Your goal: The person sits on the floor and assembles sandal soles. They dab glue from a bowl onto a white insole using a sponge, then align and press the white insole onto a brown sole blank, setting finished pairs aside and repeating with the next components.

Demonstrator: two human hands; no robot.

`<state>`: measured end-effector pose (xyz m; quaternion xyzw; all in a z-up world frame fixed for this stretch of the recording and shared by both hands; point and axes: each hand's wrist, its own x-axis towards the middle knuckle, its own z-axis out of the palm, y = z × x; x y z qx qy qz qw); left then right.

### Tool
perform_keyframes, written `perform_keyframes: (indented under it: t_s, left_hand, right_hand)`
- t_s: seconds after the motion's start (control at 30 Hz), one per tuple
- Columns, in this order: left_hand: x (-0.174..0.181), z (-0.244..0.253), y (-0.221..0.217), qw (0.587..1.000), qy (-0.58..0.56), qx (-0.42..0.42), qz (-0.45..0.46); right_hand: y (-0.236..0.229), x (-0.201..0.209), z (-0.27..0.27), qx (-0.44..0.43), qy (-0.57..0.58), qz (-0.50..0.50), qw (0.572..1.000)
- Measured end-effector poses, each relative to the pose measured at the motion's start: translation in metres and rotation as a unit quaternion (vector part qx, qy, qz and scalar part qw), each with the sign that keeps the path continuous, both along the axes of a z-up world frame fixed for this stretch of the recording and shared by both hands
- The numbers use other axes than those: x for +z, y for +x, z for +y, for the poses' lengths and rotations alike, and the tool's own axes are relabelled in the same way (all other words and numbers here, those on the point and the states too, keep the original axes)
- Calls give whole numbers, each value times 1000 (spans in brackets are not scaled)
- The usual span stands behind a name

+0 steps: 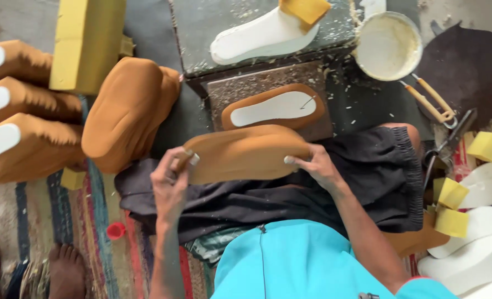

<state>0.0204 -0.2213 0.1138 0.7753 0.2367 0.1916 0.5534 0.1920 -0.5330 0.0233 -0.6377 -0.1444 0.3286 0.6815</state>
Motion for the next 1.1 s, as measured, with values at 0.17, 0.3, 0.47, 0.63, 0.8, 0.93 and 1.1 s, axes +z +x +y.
perform_keyframes:
  t_s: [0.17, 0.3, 0.47, 0.63, 0.8, 0.93, 1.1]
  left_hand:
    - [-17, -17, 54, 980, -96, -112, -130]
    - [-11, -20, 111, 982, -168, -65, -63]
    - [-59, 1, 119, 990, -131, -47, 15]
    - [-81, -4, 110, 981, -176, -56, -55]
    - [-159, 3, 106, 990, -139, -35, 11]
    - [-194, 12, 115, 997, -69, 5, 42]
    - [-183, 7, 105, 989, -143, 15, 18]
  right_hand:
    - [49, -57, -66, -198, -213, -340, 894]
    - [111, 55, -9, -233, -135, -151, 951]
    - [140, 54, -10, -79, -117, -134, 981]
    - [133, 21, -10, -107, -145, -130, 975]
    - [133, -89, -19, -82, -268, -315, 907]
    - [132, -107, -18, -167, -262, -177, 934]
    - [115, -94, -16, -197, -199, -115, 953]
